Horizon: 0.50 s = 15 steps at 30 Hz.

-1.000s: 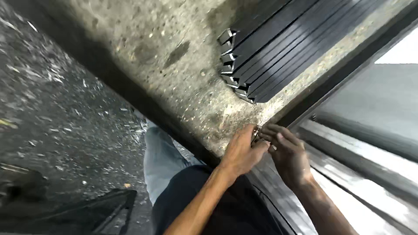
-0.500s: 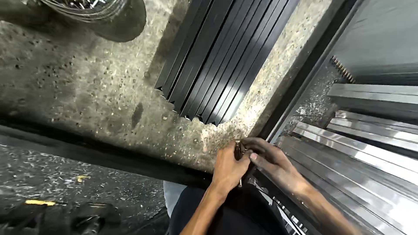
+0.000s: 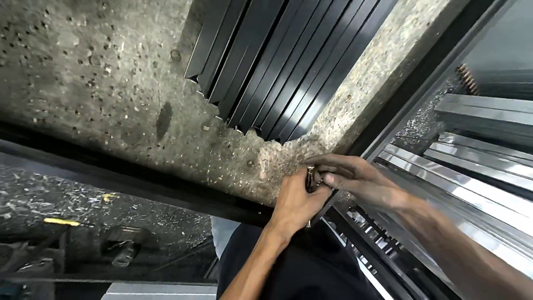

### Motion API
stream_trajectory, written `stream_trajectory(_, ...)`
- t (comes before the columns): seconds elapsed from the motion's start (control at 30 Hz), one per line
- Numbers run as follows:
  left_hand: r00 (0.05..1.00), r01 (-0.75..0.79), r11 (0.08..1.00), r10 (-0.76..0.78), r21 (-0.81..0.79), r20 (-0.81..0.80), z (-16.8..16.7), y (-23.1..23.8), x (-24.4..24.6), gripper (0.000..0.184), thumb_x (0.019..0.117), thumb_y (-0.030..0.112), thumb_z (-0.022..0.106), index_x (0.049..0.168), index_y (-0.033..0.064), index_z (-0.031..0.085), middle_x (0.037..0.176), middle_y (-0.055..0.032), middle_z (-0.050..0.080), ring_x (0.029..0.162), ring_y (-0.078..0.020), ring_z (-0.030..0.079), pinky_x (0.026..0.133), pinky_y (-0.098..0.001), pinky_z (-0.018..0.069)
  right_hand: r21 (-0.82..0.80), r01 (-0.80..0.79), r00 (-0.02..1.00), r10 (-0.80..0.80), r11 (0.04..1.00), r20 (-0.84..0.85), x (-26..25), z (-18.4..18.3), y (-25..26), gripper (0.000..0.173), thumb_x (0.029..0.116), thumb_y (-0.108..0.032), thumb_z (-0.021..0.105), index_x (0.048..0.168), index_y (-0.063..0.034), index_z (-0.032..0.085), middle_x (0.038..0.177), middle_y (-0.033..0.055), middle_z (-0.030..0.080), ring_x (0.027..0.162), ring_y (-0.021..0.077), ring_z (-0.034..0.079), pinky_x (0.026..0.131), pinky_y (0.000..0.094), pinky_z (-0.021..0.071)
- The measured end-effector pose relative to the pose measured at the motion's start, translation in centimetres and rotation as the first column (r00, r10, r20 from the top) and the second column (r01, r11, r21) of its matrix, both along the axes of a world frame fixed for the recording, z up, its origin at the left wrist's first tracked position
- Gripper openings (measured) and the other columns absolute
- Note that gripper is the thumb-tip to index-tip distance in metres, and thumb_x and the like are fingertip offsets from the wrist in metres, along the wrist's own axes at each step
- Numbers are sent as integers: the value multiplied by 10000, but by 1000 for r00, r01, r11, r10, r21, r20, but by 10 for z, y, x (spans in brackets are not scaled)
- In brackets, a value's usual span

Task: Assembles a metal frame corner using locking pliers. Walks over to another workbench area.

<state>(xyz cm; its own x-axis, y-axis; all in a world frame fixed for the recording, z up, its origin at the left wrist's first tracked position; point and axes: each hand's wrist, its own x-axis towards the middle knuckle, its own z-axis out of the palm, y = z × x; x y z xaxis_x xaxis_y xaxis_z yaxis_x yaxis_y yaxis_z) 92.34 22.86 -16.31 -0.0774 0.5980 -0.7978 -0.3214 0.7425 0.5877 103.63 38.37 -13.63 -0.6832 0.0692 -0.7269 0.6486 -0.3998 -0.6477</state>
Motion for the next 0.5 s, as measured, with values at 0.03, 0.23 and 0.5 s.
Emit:
stream_trajectory(0.03,1000,-6,1000,6,1,2,1,0,0,196,882,321,694,989,157,691,751,20,663,645,-110,647,574,-348,555,-38,77,997,-76,996,11,4,0,-8,439,1011,-296,615,1384,-64,616,1143,104,705,973,170,682,843,306,593)
stream_trajectory(0.23,995,53,999,-52,11,-86,0,-10,7,348,854,282,740,1159,137,653,857,1,679,767,-116,672,672,-372,588,-112,433,901,-431,894,41,16,-7,-53,416,1024,-279,571,1385,-77,619,1229,125,673,1045,189,660,901,372,569)
stream_trajectory(0.5,961,-17,996,-7,-83,-276,3,-1,27,178,889,273,691,1004,144,650,683,-6,585,578,-157,582,516,-402,508,298,165,986,-149,940,-73,13,-1,-43,306,1060,-185,546,1315,-61,660,992,40,729,833,120,692,741,272,606)
